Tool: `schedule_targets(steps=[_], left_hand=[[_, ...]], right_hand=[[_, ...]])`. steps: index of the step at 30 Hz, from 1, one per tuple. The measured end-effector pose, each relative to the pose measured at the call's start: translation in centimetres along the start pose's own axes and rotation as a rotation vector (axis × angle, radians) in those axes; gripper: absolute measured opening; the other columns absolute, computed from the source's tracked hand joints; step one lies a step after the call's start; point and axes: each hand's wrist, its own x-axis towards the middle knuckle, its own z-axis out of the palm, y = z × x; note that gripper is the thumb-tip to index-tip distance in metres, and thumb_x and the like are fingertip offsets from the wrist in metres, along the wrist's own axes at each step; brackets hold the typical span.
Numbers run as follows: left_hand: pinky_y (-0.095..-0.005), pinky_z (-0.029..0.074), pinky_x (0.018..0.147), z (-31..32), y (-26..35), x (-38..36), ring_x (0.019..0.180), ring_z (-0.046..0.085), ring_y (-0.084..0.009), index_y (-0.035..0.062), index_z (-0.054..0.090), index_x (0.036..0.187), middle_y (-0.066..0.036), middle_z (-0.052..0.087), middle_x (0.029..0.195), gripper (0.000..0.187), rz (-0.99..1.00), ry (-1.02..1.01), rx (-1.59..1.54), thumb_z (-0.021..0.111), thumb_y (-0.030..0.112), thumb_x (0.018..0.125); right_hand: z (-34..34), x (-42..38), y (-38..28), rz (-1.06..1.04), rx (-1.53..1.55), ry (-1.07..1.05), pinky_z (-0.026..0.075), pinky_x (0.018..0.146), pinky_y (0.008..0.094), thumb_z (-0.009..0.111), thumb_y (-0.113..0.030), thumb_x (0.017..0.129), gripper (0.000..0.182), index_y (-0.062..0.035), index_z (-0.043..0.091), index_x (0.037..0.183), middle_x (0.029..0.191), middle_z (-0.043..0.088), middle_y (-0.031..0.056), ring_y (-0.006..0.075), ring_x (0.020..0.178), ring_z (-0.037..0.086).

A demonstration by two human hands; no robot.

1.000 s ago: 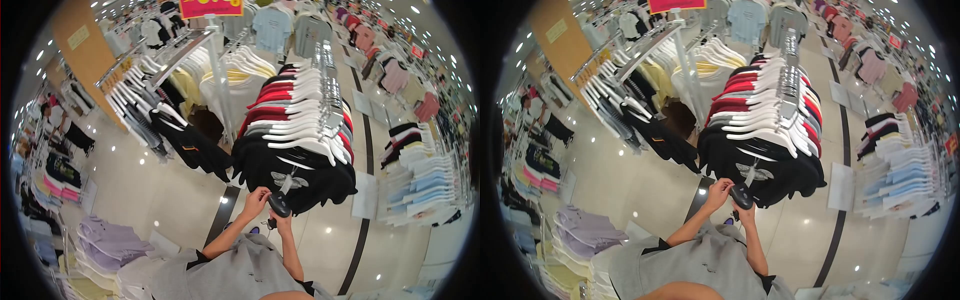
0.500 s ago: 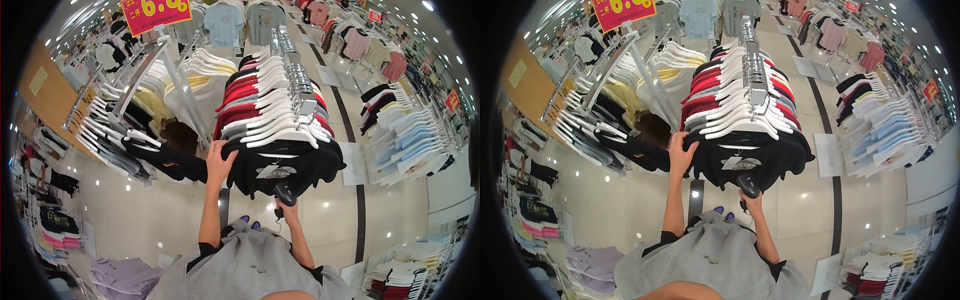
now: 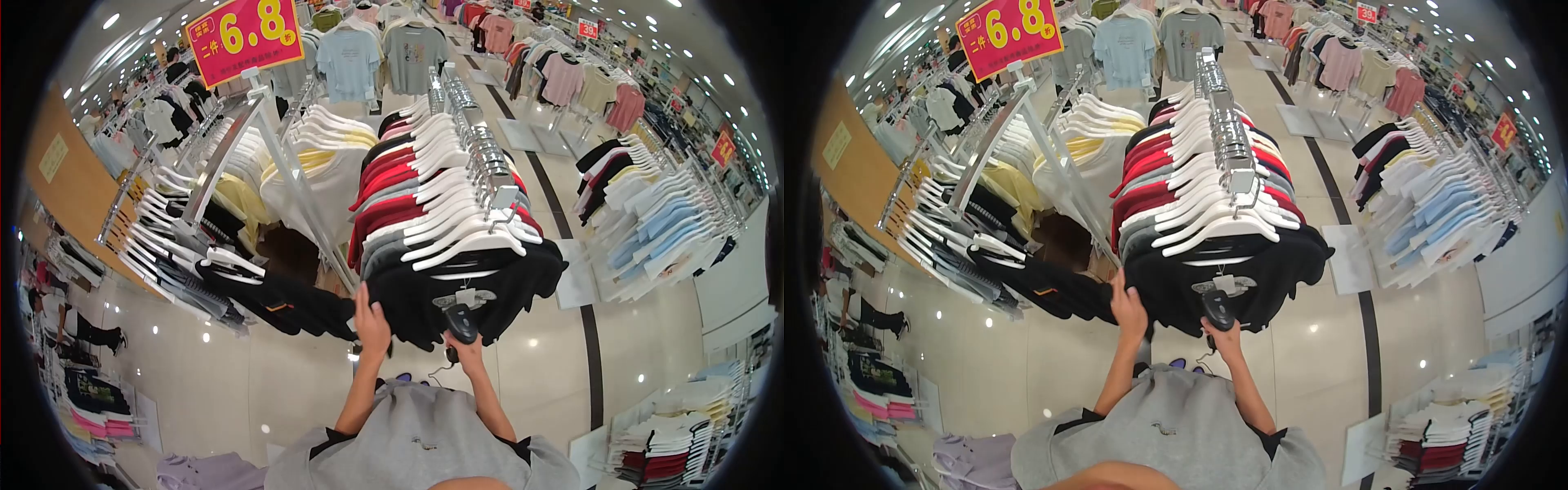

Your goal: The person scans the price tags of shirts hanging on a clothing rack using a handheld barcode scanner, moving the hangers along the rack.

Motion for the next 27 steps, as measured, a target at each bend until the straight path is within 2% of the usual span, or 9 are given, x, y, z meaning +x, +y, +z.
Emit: schedule_targets(steps=[4,6,9,13,15,18,21,22,27], left_hand=[[-0.0377,0.041,0.094,-3.2,0.4,0.4,0.107,0.054,-0.0335,-0.005,0.047,0.126,-0.019,0.053,0.124,0.039,0.318,0.053,0.296,0.044,0.017,0.095],[-0.0361,0.043,0.092,-2.5,-1.4,-1.0,0.103,0.057,-0.0312,-0.0057,0.053,0.12,-0.019,0.058,0.116,0.036,-0.221,-0.277,-0.287,0.054,0.015,0.09],[-0.0309,0.044,0.09,1.3,-0.2,-1.6,0.104,0.054,-0.0169,-0.0044,0.054,0.117,-0.013,0.06,0.114,0.042,-0.302,-0.281,-0.626,0.066,0.021,0.085],[-0.031,0.045,0.088,10.2,-10.8,-6.7,0.1,0.059,-0.0212,-0.0041,0.057,0.114,-0.012,0.063,0.11,0.047,-0.416,-0.598,-0.407,0.074,0.018,0.076],[-0.0327,0.045,0.089,13.3,-16.4,-10.0,0.101,0.058,-0.0212,-0.0019,0.057,0.116,-0.012,0.063,0.11,0.049,-0.281,-0.801,-0.222,0.075,0.021,0.075],[-0.0369,0.048,0.087,13.0,-15.5,-12.0,0.099,0.058,-0.0205,0.0016,0.053,0.121,-0.01,0.062,0.112,0.051,-0.111,-0.84,-0.442,0.071,0.028,0.081],[-0.0371,0.047,0.091,11.5,-15.3,-14.6,0.104,0.057,-0.0205,0.0029,0.052,0.124,-0.011,0.06,0.116,0.052,-0.159,-0.962,-0.538,0.07,0.026,0.082],[-0.0353,0.042,0.098,12.5,-18.6,-16.2,0.112,0.053,-0.0212,0.0048,0.051,0.126,-0.012,0.058,0.12,0.054,-0.291,-1.233,-0.221,0.07,0.027,0.081],[-0.0318,0.044,0.093,12.2,-17.7,-16.5,0.109,0.054,-0.0175,0.0063,0.051,0.127,-0.009,0.058,0.12,0.051,-0.108,-1.189,-0.271,0.064,0.031,0.085]], right_hand=[[-2.1,0.2,1.3,0.002,-0.038,0.035,0.044,0.057,0.0254,0.073,-0.011,0.075,0.014,-0.0005,0.064,0.079,0.066,0.06,0.0021,0.0094,0.059,0.055],[-2.1,0.0,2.9,0.009,-0.004,0.016,0.043,0.056,0.0256,0.071,-0.008,0.075,0.011,-0.0006,0.063,0.079,0.066,0.06,0.0028,0.0103,0.059,0.055],[-1.5,-0.6,2.8,0.063,-0.037,-0.015,0.043,0.056,0.0266,0.069,-0.005,0.074,0.009,-0.0009,0.063,0.08,0.068,0.06,0.0042,0.0116,0.06,0.056],[0.1,-1.2,5.6,0.125,0.082,-0.094,0.044,0.056,0.0262,0.069,-0.005,0.075,0.011,-0.0013,0.063,0.083,0.072,0.061,0.0035,0.0113,0.06,0.056],[0.8,-1.3,6.0,0.133,0.038,-0.142,0.044,0.056,0.0257,0.069,-0.006,0.076,0.011,-0.0012,0.063,0.085,0.072,0.061,0.0031,0.0107,0.06,0.056],[0.4,-1.2,7.2,0.004,-0.065,-0.104,0.043,0.054,0.0258,0.071,-0.012,0.076,0.013,-0.0019,0.064,0.079,0.067,0.061,0.0025,0.0093,0.058,0.055],[-0.3,-1.2,7.6,-0.017,-0.183,-0.011,0.044,0.053,0.0272,0.074,-0.018,0.075,0.02,-0.0017,0.063,0.072,0.062,0.061,0.0032,0.0095,0.056,0.056],[-0.8,-1.2,7.9,0.087,-0.132,-0.003,0.044,0.053,0.0266,0.073,-0.016,0.076,0.017,-0.0019,0.063,0.076,0.064,0.061,0.0027,0.0092,0.057,0.055],[-2.7,-1.7,8.9,0.043,-0.209,0.029,0.044,0.053,0.0279,0.075,-0.018,0.074,0.022,-0.0004,0.062,0.079,0.065,0.061,0.0033,0.0118,0.055,0.055]])
